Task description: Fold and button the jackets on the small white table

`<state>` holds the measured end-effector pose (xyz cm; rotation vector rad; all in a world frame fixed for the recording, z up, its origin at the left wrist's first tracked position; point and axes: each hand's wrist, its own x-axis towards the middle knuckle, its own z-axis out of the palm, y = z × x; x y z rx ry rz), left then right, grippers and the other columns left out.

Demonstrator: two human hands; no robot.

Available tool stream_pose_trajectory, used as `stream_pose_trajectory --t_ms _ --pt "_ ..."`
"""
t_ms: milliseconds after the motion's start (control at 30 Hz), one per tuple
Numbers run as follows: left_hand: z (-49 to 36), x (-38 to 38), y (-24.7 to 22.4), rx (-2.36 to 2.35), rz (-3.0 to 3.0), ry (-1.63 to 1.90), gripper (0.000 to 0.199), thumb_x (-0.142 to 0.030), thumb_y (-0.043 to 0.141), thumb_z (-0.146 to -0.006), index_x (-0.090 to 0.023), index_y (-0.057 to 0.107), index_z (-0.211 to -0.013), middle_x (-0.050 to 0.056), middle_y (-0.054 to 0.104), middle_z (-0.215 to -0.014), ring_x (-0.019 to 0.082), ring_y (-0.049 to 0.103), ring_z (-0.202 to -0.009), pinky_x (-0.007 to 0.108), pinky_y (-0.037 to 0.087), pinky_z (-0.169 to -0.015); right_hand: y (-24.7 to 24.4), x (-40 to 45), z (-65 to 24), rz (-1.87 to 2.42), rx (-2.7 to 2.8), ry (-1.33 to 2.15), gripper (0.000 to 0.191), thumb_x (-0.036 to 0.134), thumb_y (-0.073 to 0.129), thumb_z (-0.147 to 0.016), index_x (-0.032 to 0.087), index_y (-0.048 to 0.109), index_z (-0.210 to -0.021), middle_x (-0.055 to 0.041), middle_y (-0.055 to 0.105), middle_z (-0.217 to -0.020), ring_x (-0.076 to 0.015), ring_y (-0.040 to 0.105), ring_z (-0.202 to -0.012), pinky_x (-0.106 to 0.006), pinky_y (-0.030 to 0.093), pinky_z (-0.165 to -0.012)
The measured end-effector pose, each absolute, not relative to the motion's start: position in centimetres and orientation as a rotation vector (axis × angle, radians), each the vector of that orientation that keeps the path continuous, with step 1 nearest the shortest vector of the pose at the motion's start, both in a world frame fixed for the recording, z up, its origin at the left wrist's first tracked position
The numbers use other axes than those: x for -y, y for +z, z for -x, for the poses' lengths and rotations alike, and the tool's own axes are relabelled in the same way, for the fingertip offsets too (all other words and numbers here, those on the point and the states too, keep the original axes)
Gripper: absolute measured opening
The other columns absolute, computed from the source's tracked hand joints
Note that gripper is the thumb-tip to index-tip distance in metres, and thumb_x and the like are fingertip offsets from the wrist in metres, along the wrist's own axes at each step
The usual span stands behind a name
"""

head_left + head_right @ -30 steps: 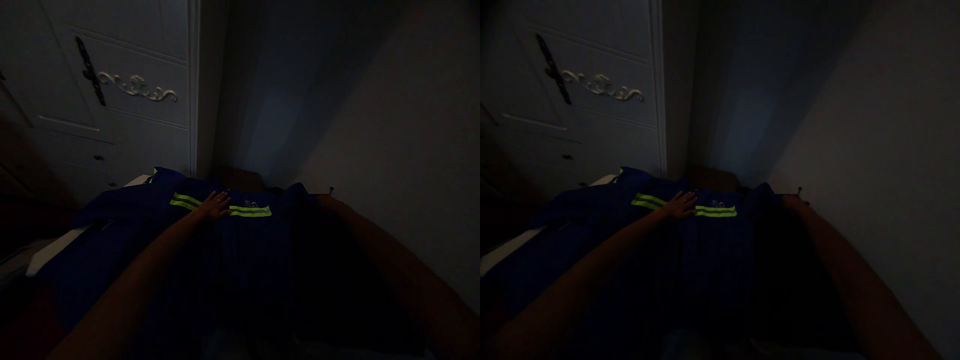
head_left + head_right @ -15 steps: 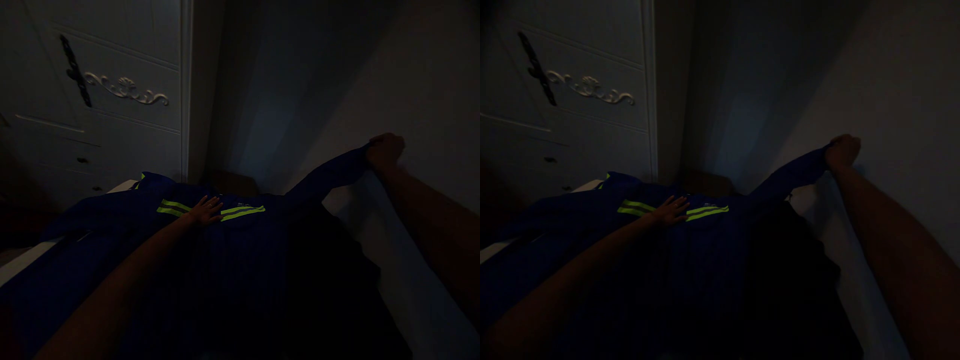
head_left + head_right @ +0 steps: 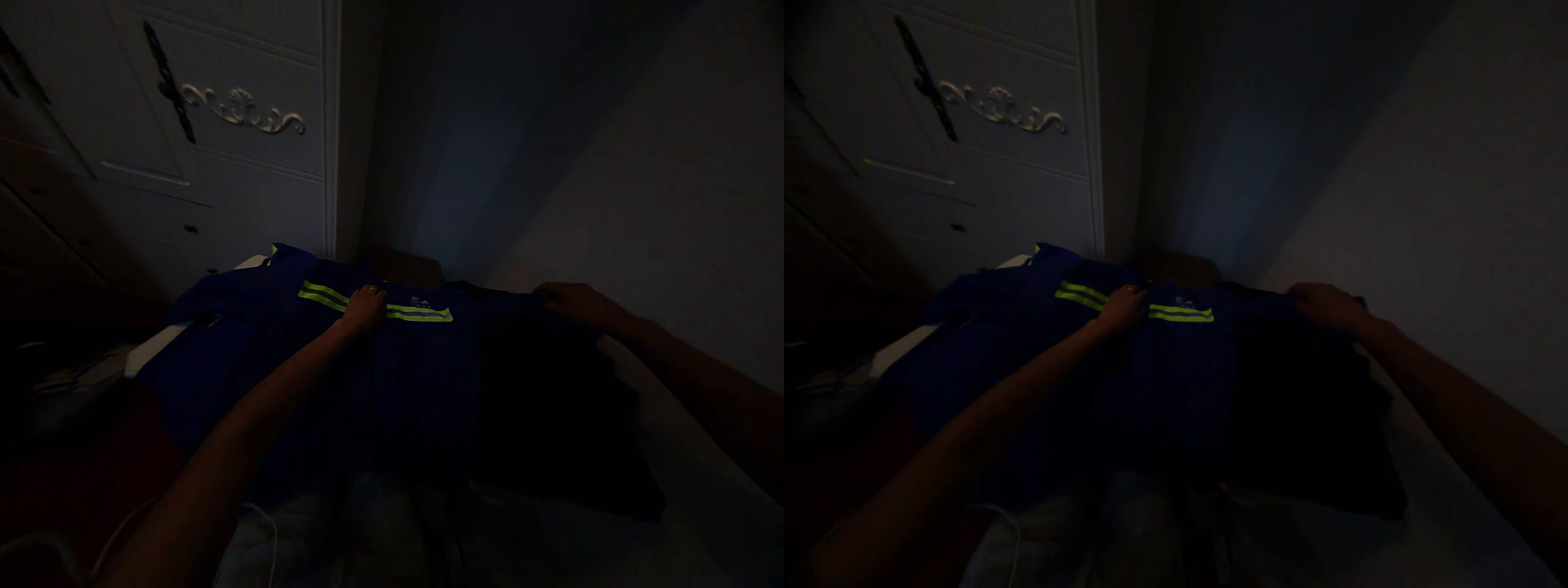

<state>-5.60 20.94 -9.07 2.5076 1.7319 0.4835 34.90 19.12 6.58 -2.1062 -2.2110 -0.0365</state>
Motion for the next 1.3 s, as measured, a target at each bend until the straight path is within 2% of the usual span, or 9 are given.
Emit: stream_pose_trajectory --t_ms 133,300,467,667,767,933,1000,1167,1300 --pt "5.9 -12.7 -8.7 -1.865 -2.340 0.692 0.036 -0.030 0.033 -0.099 -0.015 0.064 -0.111 0.013 0.066 -0.106 0.023 0.060 -0.100 0.034 0.046 -0.087 0.8 -11.6 -26.0 1.504 2.673 0.414 0.032 0.016 0.051 -0.085 0.022 0.071 -0.110 -0.0059 0.070 -0.114 -0.0230 0.065 -0.105 -0.039 0.047 -0.099" --pt "7.2 -1.2 -11.6 -1.744 -2.097 0.933 0.026 -0.031 0.047 -0.095 -0.017 0.069 -0.097 0.008 0.067 -0.091 0.020 0.062 -0.086 0.033 0.049 -0.080 -4.8 -5.6 -16.1 0.913 2.860 0.458 0.040 0.014 0.050 -0.089 0.019 0.060 -0.128 -0.0102 0.065 -0.117 -0.0192 0.065 -0.102 -0.033 0.052 -0.089" --pt "7.2 5.8 -15.1 -1.610 -2.317 1.001 0.025 -0.023 0.052 -0.091 -0.018 0.068 -0.109 0.012 0.064 -0.103 0.023 0.059 -0.095 0.036 0.051 -0.082 -8.3 -4.5 -11.5 0.907 2.973 0.235 0.037 0.013 0.048 -0.091 0.020 0.060 -0.126 -0.0112 0.058 -0.123 -0.0182 0.065 -0.095 -0.028 0.053 -0.075" --pt "5.3 9.7 -21.2 -1.832 -1.837 0.987 0.026 -0.027 0.056 -0.090 -0.015 0.064 -0.111 0.011 0.067 -0.106 0.024 0.064 -0.099 0.039 0.053 -0.086 -11.8 -5.6 -11.9 0.904 2.709 0.454 0.037 0.016 0.051 -0.091 0.017 0.059 -0.127 -0.0118 0.059 -0.126 -0.0207 0.061 -0.111 -0.037 0.051 -0.095" --pt "4.1 10.3 -23.0 -1.865 -1.595 1.031 0.041 -0.034 0.064 -0.085 -0.013 0.059 -0.120 0.014 0.065 -0.116 0.027 0.062 -0.110 0.043 0.051 -0.095 -12.6 -5.4 -12.3 0.943 2.619 0.523 0.053 0.020 0.051 -0.092 0.019 0.043 -0.144 -0.0120 0.056 -0.137 -0.0230 0.056 -0.124 -0.043 0.046 -0.104" --pt "2.5 10.5 -22.6 -1.824 -1.543 1.117 0.022 -0.034 0.059 -0.087 -0.017 0.064 -0.100 0.010 0.066 -0.102 0.025 0.064 -0.101 0.042 0.051 -0.092 -12.2 -4.7 -12.0 1.022 2.686 0.570 0.074 0.017 0.046 -0.091 0.021 0.012 -0.156 -0.0091 0.051 -0.144 -0.0248 0.057 -0.125 -0.045 0.047 -0.103" --pt "2.1 10.6 -22.7 -1.817 -1.513 1.114 0.028 -0.033 0.057 -0.087 -0.016 0.063 -0.109 0.012 0.066 -0.110 0.027 0.062 -0.108 0.044 0.049 -0.096 -11.8 -4.7 -11.9 0.996 2.754 0.555 0.079 0.014 0.045 -0.088 0.024 0.006 -0.157 -0.0077 0.043 -0.151 -0.0248 0.058 -0.123 -0.044 0.049 -0.101" --pt "1.2 10.6 -23.6 -1.792 -1.368 1.172 0.057 -0.034 0.056 -0.086 -0.013 0.043 -0.138 0.019 0.050 -0.141 0.029 0.048 -0.132 0.047 0.040 -0.108 -11.2 -5.1 -11.7 0.922 2.832 0.519 0.080 0.011 0.045 -0.086 0.024 0.010 -0.157 -0.0098 0.028 -0.158 -0.0244 0.055 -0.127 -0.041 0.049 -0.102" --pt "0.4 10.7 -23.4 -1.732 -1.225 1.146 0.054 -0.035 0.055 -0.086 -0.014 0.041 -0.133 0.018 0.060 -0.126 0.027 0.064 -0.109 0.043 0.048 -0.096 -11.2 -5.4 -11.4 0.892 2.864 0.501 0.066 0.007 0.047 -0.083 0.019 0.036 -0.147 -0.0129 0.039 -0.152 -0.0245 0.052 -0.130 -0.042 0.047 -0.104"
